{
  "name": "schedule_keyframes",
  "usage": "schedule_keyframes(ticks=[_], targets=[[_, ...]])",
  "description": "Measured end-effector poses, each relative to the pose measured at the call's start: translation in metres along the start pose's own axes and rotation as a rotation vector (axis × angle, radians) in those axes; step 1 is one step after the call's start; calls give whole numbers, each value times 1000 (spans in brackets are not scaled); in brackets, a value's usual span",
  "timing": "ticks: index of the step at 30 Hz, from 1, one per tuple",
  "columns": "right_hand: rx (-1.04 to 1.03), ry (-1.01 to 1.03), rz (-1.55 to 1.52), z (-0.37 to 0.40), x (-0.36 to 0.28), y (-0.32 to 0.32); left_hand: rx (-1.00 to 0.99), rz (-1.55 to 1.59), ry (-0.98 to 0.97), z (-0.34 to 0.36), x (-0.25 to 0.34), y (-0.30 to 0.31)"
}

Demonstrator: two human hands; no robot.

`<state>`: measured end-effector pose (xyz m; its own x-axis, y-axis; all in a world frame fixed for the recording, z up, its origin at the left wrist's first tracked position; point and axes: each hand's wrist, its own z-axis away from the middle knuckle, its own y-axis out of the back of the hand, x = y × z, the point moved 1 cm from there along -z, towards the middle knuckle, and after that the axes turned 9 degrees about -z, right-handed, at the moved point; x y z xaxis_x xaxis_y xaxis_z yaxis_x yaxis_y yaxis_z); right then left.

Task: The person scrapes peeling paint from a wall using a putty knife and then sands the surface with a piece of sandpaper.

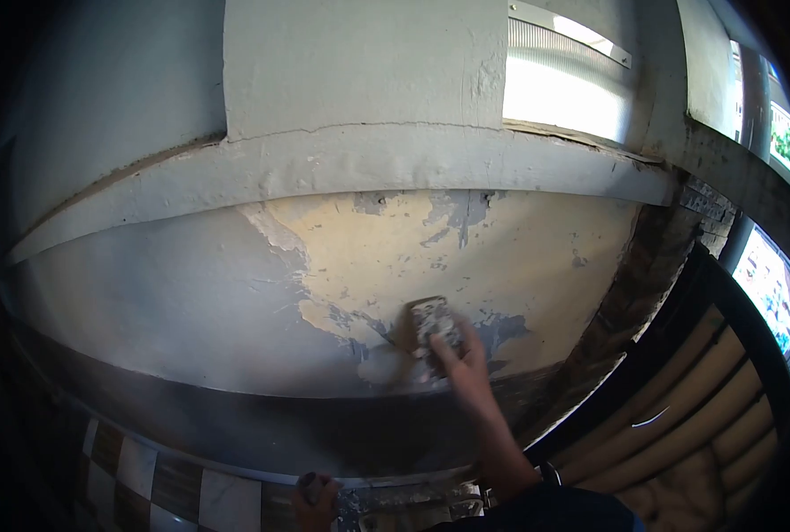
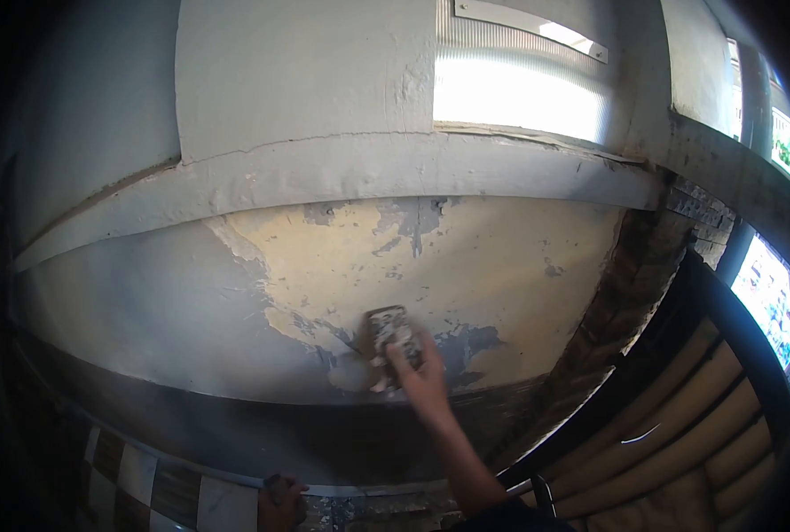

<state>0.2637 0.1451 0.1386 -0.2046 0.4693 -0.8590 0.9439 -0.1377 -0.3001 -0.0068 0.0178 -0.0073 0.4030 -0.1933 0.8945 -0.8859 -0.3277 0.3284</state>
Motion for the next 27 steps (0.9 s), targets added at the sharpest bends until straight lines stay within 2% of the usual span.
schedule_keyframes(ticks=[1, 2, 3, 4, 7, 10, 11, 13, 14, 16, 17, 19, 20, 22, 23, 25, 27], targets=[[2, -7, -2, 0, -7, 7, 8, -141, -299, -5, 14, -6], [52, 120, 44, -3, -25, 8, 7, -146, -295, -9, 28, -9], [100, 248, 91, -6, -42, 8, -194, 86, 7, -12, 42, -12], [96, 245, 91, -9, -55, 8, -388, 322, 311, -13, 54, -18], [30, 228, 209, -16, -87, 2, -390, 419, 306, -16, 85, -35], [19, 234, 278, -35, -101, -5, -438, 425, 290, -7, 91, -48], [4, 232, 276, -46, -101, -7, -423, 430, 294, -3, 89, -53], [-22, 574, 357, -62, -99, -10, -424, 391, 281, 8, 83, -60], [-32, 568, 350, -65, -100, -10, -413, 390, 287, 13, 84, -63], [-62, 387, 328, -67, -103, -7, -237, 251, 183, 20, 87, -68], [-71, 387, 318, -66, -110, -9, -225, 246, 183, 22, 83, -66], [-75, 199, 329, -65, -125, -10, -304, 355, 352, 26, 73, -67], [-83, 204, 323, -70, -119, -10, -294, 356, 348, 26, 69, -70], [-92, 611, 364, -75, -105, -9, -196, 174, 278, 30, 59, -73], [-95, 611, 358, -74, -105, -9, -191, 171, 278, 36, 37, -78], [-98, 451, 315, -75, -108, -9, -122, 49, 217, 45, -11, -90], [-106, 485, 309, -80, -107, -10, -165, 178, 239, 37, 18, -83]])
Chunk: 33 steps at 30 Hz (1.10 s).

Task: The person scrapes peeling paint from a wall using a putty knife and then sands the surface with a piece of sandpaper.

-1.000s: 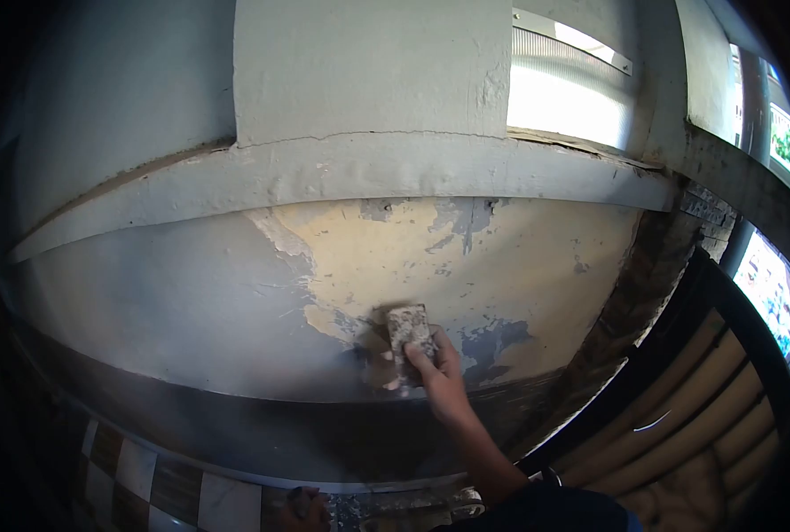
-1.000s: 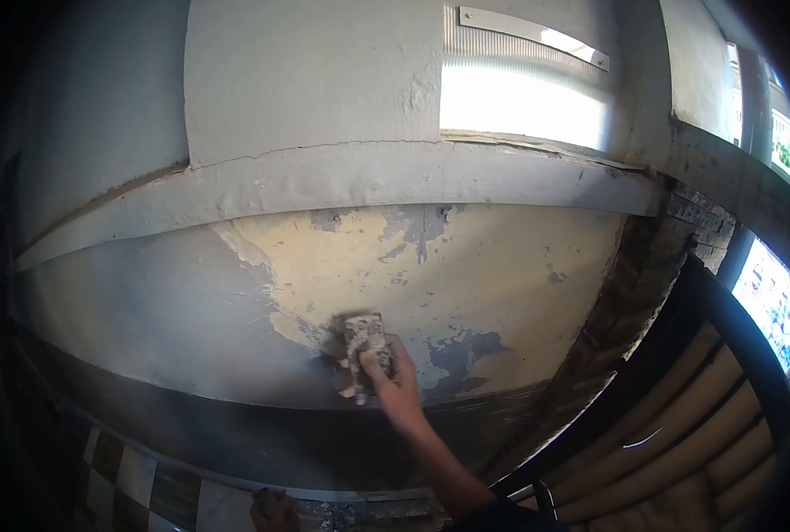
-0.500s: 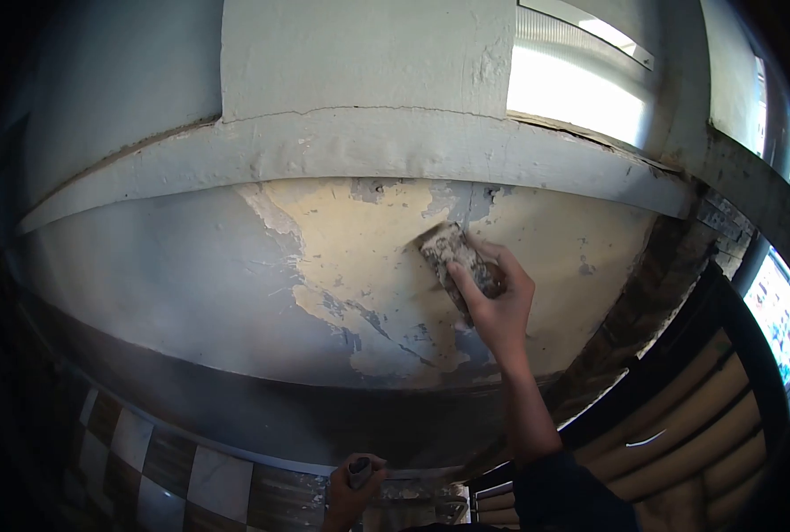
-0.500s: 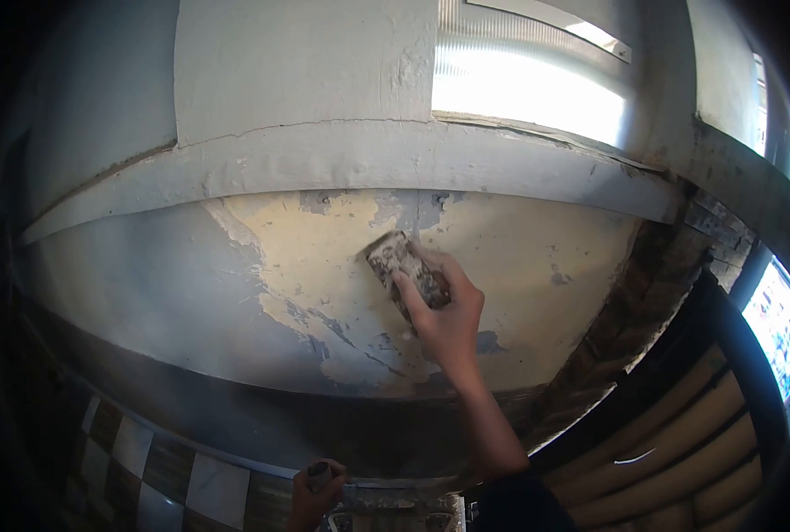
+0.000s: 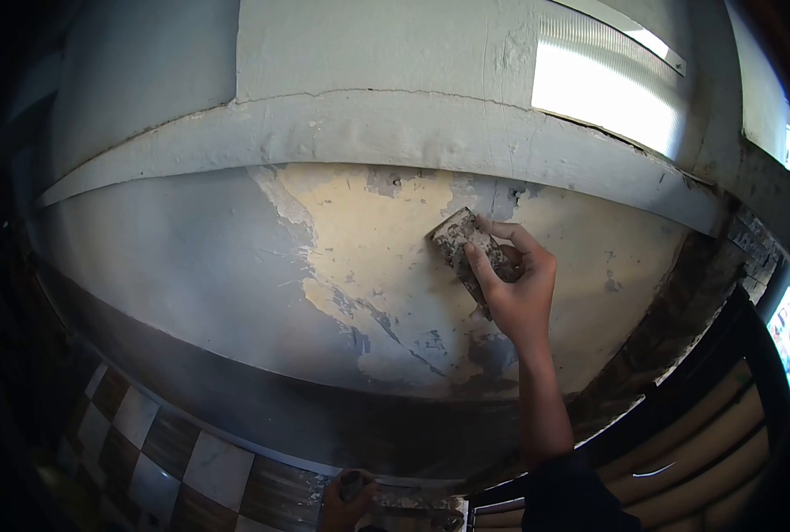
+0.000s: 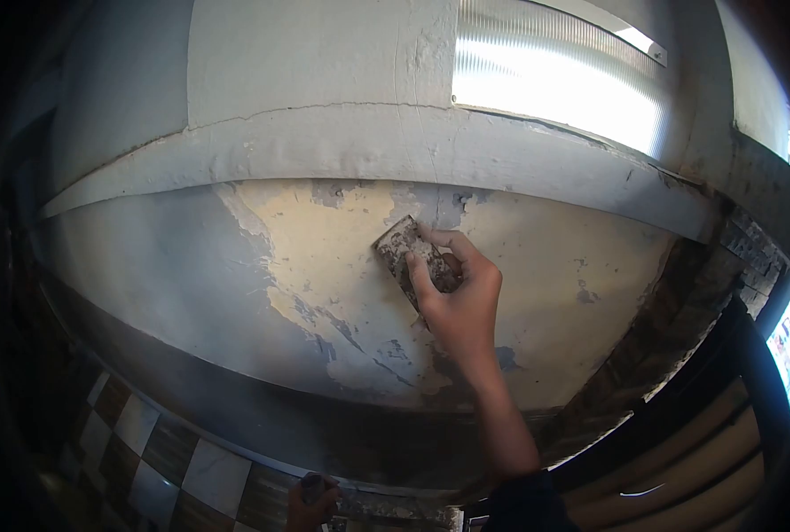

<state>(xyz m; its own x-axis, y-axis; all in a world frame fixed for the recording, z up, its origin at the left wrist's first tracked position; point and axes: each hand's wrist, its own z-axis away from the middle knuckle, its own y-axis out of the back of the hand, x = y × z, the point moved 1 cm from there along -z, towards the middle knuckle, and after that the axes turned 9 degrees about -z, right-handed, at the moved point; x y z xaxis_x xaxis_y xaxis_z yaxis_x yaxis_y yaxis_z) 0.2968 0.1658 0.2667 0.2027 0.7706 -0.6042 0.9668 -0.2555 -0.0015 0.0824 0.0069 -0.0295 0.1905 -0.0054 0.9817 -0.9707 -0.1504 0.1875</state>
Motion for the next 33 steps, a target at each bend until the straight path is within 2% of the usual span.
schedule_keyframes(ticks=[2, 4, 5, 7, 8, 10, 11, 13, 14, 16, 20, 22, 26, 28, 29, 31, 32, 33], targets=[[2, 24, -4, 2, -2, 1, -61, 118, 23, 2, 15, 2], [-17, -144, -34, 3, -10, 1, -76, 97, 264, 3, 14, 6], [-16, -142, -37, 4, -10, 0, -74, 95, 261, 3, 1, 7], [-3, -97, -80, 2, -9, -2, 161, 49, -163, 4, -29, 1], [-6, -93, -81, 0, -7, -1, 165, 51, -166, 3, -17, 1], [-14, -60, -49, 2, -2, 0, 68, -20, 14, 8, 12, 5], [-16, -64, -54, 3, 2, 0, 72, -23, 18, 11, 2, 4], [8, 51, -55, 3, 7, 0, 30, 110, 196, 10, -26, 4], [14, 56, -63, 3, 3, 0, 35, 103, 188, 10, -19, 6], [-9, -133, -106, 1, -8, 0, 74, 171, 122, 14, 3, 3], [-22, -198, -103, 0, -7, 1, 99, 120, 27, 19, 16, 7], [-20, -53, -108, 0, 5, 1, 92, 325, 197, 24, 24, 7], [-25, -3, -107, -3, -2, 2, 91, 178, 164, 13, -37, 1], [-50, -309, -99, -2, -17, 2, 75, 349, 103, 10, -48, -3], [-52, -311, -102, -2, -11, 1, 79, 347, 105, 10, -42, -4], [-3, -16, -74, -1, 3, -1, 67, 254, 47, 15, -15, -7], [-8, -26, -75, -1, 8, -1, 71, 252, 58, 19, -3, -6], [-3, 80, -69, -1, 12, 0, 75, 253, 119, 21, 8, -5]])
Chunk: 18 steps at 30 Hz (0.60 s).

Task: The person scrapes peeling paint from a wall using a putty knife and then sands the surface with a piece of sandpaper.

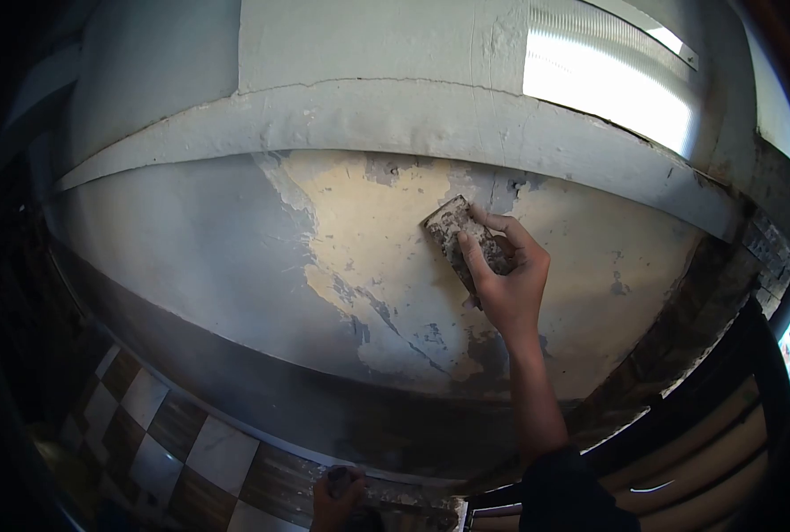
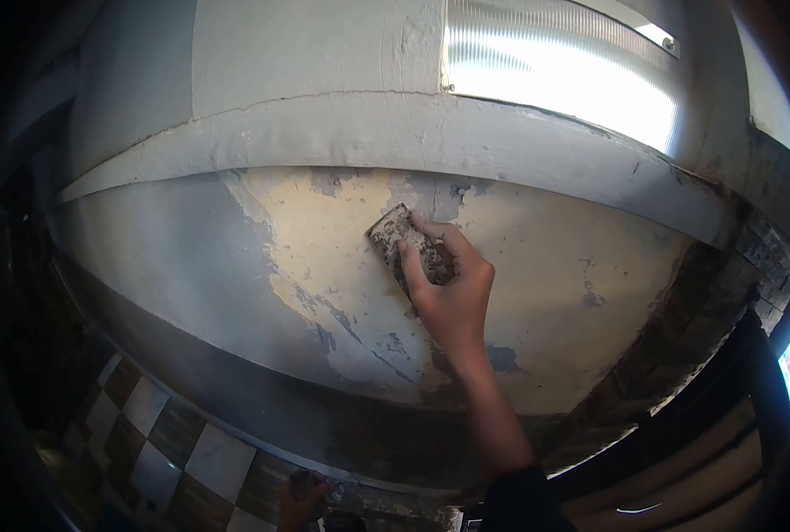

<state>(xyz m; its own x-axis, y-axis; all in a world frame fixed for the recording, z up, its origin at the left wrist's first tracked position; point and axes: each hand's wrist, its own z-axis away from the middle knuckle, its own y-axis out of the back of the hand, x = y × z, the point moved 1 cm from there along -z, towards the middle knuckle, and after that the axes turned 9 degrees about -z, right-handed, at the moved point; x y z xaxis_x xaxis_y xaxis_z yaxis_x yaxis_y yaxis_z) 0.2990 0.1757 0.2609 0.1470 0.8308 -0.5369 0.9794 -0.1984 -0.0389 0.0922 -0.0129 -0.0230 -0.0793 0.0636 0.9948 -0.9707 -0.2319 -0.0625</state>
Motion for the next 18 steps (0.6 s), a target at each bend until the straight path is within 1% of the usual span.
schedule_keyframes(ticks=[1, 2, 4, 5, 7, 8, 10, 11, 13, 14, 16, 17, 18], targets=[[1, 107, 4, 0, 2, 1, 14, -1, 59, 3, 5, -1], [-1, 102, -5, 0, -2, 4, 23, -4, 63, 5, 1, 1], [-7, -176, -56, 2, -11, 12, 89, -199, -118, 7, -8, 9], [-8, -180, -59, 1, -7, 14, 92, -202, -114, 9, -8, 7], [-20, 29, -1, -1, 2, 14, 246, -270, -81, 16, -6, 6], [-18, 21, -6, -2, 5, 15, 249, -277, -76, 21, 3, 4], [-20, 138, 35, -5, 7, 14, 183, -68, 44, 27, 25, -1], [-17, 141, 30, -5, 8, 14, 186, -71, 40, 25, 24, 4], [-30, 71, 20, -5, 10, 16, 117, -228, 162, 23, 9, 13], [-30, 70, 17, -5, 11, 16, 120, -230, 163, 23, -2, 13], [-17, 97, 6, -5, 15, 15, 419, -724, -99, 24, -17, 16], [-16, 95, -1, -4, 16, 15, 424, -729, -98, 24, -13, 15], [-3, 113, 30, -3, 17, 14, 415, -661, -104, 24, -7, 13]])
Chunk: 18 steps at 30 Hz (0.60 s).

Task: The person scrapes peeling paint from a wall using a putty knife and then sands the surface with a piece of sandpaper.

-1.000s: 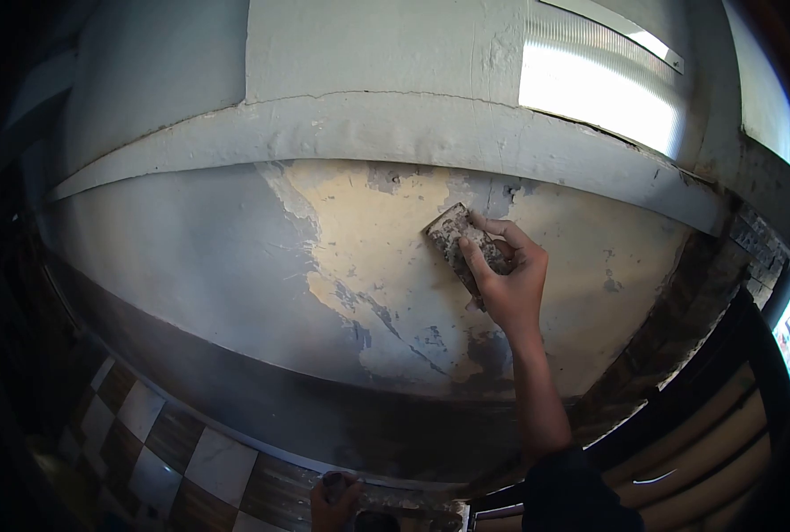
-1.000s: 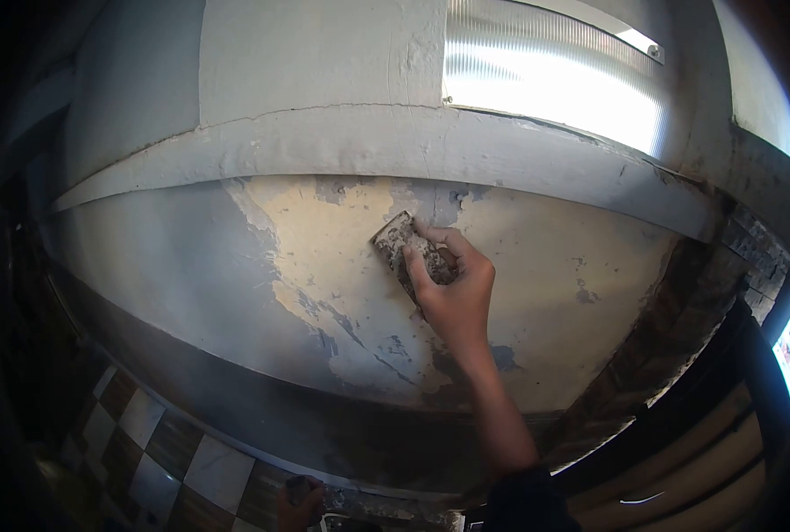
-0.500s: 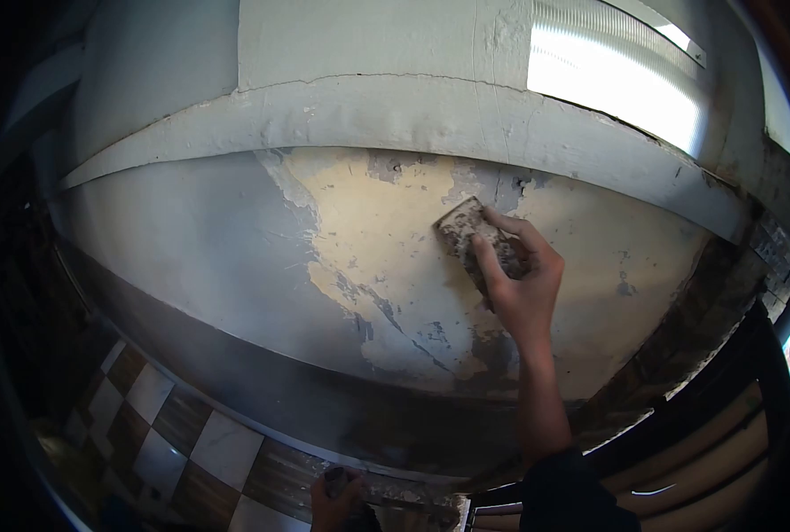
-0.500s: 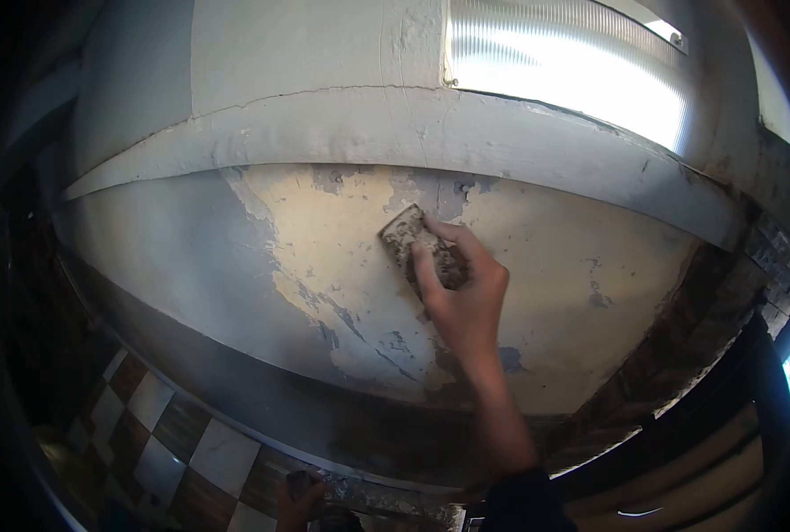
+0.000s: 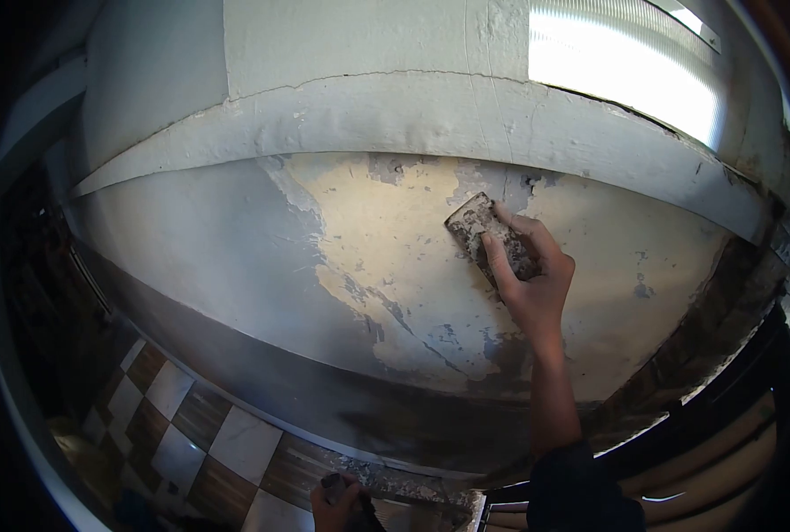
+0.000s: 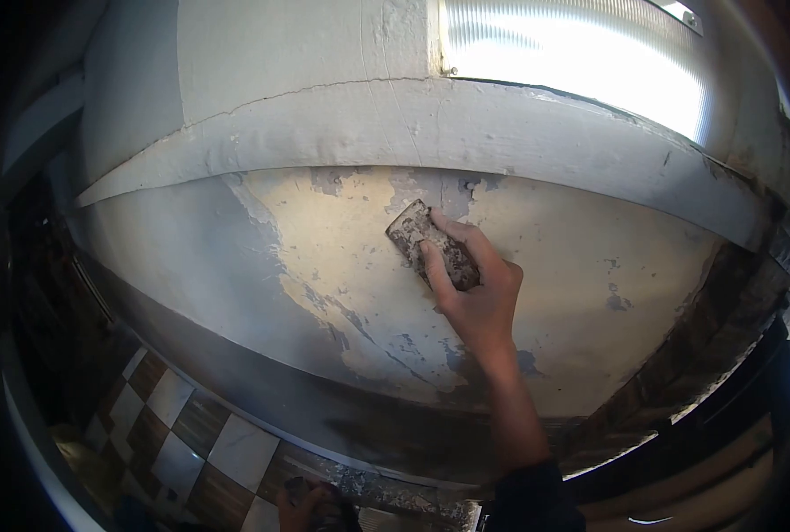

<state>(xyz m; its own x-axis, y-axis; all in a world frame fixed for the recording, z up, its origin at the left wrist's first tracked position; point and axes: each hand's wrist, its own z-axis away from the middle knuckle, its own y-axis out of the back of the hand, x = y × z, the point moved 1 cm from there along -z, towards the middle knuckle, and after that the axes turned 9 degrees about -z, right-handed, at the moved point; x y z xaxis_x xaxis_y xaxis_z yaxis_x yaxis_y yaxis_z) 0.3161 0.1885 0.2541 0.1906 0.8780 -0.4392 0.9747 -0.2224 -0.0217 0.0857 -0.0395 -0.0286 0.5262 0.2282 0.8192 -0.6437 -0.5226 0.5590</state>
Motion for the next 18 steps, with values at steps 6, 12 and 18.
schedule_keyframes(ticks=[6, 12, 18], targets=[[2, 27, 90, 0, -3, 0, -160, 267, 224, -6, -54, -23], [-6, 96, 140, -2, -3, 4, -327, 519, 238, -10, 22, -20], [-2, 71, 167, 2, -2, 5, -395, 691, 197, -10, 0, -45]])
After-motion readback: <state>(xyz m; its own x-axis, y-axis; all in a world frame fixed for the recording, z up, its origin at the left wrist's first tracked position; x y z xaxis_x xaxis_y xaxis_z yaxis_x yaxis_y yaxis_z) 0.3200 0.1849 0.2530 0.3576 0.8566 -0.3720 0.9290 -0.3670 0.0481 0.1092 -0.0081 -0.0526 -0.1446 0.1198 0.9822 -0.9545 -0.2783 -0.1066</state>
